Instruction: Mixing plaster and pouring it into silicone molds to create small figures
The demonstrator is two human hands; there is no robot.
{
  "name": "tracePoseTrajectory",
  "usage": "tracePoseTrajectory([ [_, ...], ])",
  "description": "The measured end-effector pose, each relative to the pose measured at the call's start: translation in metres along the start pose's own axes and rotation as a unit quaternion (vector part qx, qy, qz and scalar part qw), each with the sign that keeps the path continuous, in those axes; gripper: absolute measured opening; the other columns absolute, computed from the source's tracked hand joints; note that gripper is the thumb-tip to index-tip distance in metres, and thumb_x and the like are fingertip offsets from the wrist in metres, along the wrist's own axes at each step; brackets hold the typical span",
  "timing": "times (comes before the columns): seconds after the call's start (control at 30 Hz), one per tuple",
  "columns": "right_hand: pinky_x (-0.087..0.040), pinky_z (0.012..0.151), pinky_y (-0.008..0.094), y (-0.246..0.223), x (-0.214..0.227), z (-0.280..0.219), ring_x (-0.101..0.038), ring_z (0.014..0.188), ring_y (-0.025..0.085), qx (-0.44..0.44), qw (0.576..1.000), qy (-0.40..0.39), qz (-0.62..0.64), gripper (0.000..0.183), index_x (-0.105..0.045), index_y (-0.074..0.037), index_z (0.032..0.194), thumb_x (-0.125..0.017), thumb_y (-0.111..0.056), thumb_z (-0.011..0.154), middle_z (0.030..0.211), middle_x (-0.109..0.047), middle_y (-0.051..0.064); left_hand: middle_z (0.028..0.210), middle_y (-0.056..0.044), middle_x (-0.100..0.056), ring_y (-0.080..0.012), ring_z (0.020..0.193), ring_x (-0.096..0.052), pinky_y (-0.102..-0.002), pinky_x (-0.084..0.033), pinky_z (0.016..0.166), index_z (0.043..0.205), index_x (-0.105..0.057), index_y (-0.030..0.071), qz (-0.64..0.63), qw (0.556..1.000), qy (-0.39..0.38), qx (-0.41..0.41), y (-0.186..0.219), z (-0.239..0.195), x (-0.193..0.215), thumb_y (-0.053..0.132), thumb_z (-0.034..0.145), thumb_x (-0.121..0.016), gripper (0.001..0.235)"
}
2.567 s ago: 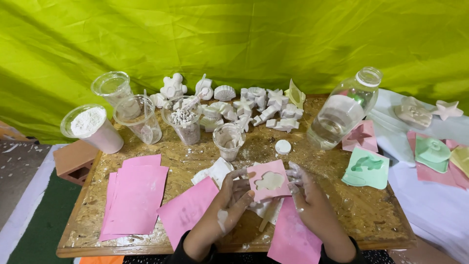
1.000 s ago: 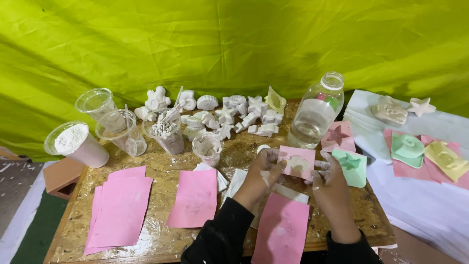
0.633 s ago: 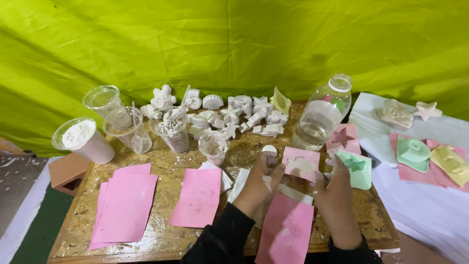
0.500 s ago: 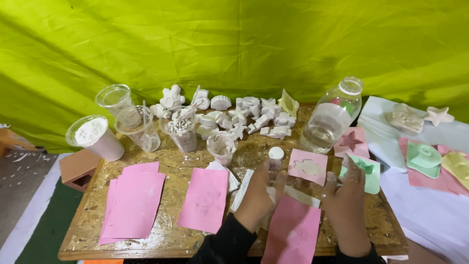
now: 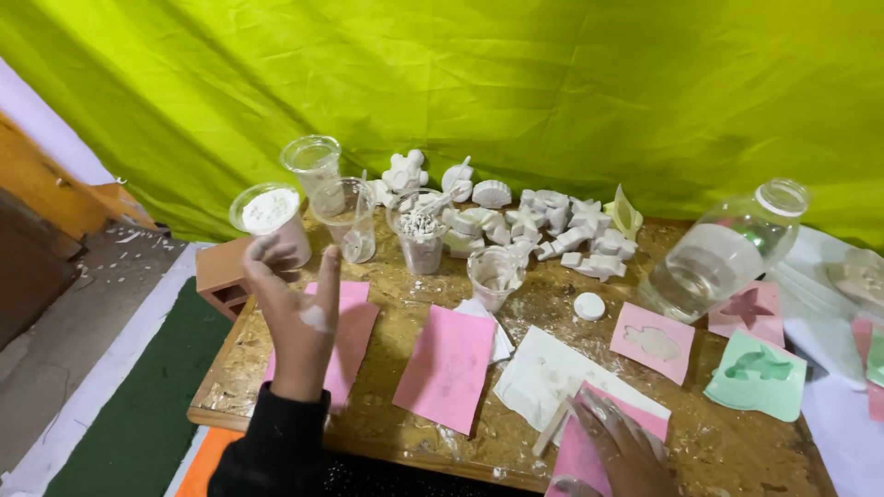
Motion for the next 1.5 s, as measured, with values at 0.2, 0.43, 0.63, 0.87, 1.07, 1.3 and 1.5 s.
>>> tracePoseTrajectory([
  [0.2, -0.022, 0.118, 0.052, -0.016, 0.052, -0.004, -0.019, 0.155, 0.018, -0.037, 0.972, 0.226, -0.059, 0.101, -0.012, -0.039, 0.164, -0.047, -0.084, 0.081, 0.170, -0.018, -0.011, 0.139, -0.024, -0.029, -0.0372, 0.129, -0.037, -0.050, -0.029, 0.112, 0.152, -0.013, -0.004, 0.222, 0.970, 0.043, 0.087, -0.095, 0.044, 0.038, 0.053, 0.083, -0.087, 0.116],
  [0.43, -0.033, 0.114, 0.061, -0.054, 0.129, -0.020, -0.042, 0.140, 0.031, -0.020, 0.976, 0.193, 0.099, 0.082, -0.033, -0.037, 0.158, -0.059, -0.063, 0.084, 0.154, -0.042, 0.004, 0.149, -0.027, -0.044, -0.0324, 0.140, -0.047, -0.038, -0.037, 0.117, 0.149, -0.023, -0.002, 0.037, 0.991, 0.008, 0.129, -0.152, 0.067, 0.024, 0.035, 0.073, -0.093, 0.109],
  [0.63, -0.037, 0.111, 0.051, -0.143, 0.260, -0.035, -0.046, 0.140, 0.031, 0.122, 0.933, 0.311, 0.135, 0.054, -0.061, -0.025, 0.141, -0.064, -0.041, 0.089, 0.145, -0.058, 0.006, 0.144, -0.022, -0.047, -0.0311, 0.136, -0.048, -0.038, -0.042, 0.113, 0.142, -0.036, 0.002, -0.022, 0.998, 0.023, 0.062, -0.152, 0.067, 0.025, 0.026, 0.081, -0.087, 0.083],
  [0.87, -0.048, 0.085, 0.048, -0.264, 0.361, 0.058, -0.067, 0.092, 0.034, 0.371, 0.851, 0.367, 0.052, 0.036, -0.070, -0.002, 0.122, -0.058, -0.023, 0.096, 0.098, -0.068, 0.016, 0.155, -0.027, -0.039, -0.0467, 0.147, -0.035, -0.062, -0.031, 0.120, 0.154, -0.031, 0.011, 0.086, 0.976, 0.006, 0.201, -0.147, 0.076, 0.016, 0.036, 0.082, -0.089, 0.096],
  [1.07, -0.045, 0.094, 0.055, -0.308, 0.352, 0.194, -0.068, 0.099, 0.034, 0.286, 0.884, 0.369, -0.011, 0.028, -0.074, -0.005, 0.112, -0.068, -0.022, 0.090, 0.099, -0.067, 0.011, 0.151, -0.029, -0.044, -0.0499, 0.143, -0.040, -0.064, -0.036, 0.116, 0.155, -0.032, 0.009, 0.118, 0.972, 0.003, 0.202, -0.154, 0.074, 0.018, 0.033, 0.079, -0.087, 0.096],
  [1.3, -0.043, 0.088, 0.055, -0.343, 0.326, 0.236, -0.066, 0.092, 0.035, 0.229, 0.862, 0.450, -0.043, 0.037, -0.070, -0.004, 0.102, -0.080, -0.031, 0.079, 0.093, -0.063, 0.012, 0.146, -0.029, -0.049, -0.0505, 0.140, -0.043, -0.065, -0.039, 0.112, 0.152, -0.036, 0.010, 0.096, 0.979, 0.023, 0.181, -0.150, 0.077, 0.018, 0.032, 0.080, -0.086, 0.090],
  [1.5, -0.040, 0.094, 0.057, -0.339, 0.346, 0.231, -0.068, 0.095, 0.039, 0.220, 0.903, 0.364, 0.064, 0.024, -0.070, -0.004, 0.102, -0.075, -0.020, 0.084, 0.095, -0.065, 0.012, 0.139, -0.028, -0.054, -0.0496, 0.135, -0.049, -0.063, -0.041, 0.110, 0.145, -0.042, 0.007, 0.097, 0.980, 0.050, 0.169, -0.159, 0.082, 0.020, 0.032, 0.076, -0.091, 0.088],
])
Point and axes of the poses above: each hand's wrist, its own z-axis towards the middle knuckle, its own x-axis out of the back of the hand, y = z × x, the point moved 7 cm from there along z, towards the middle knuckle
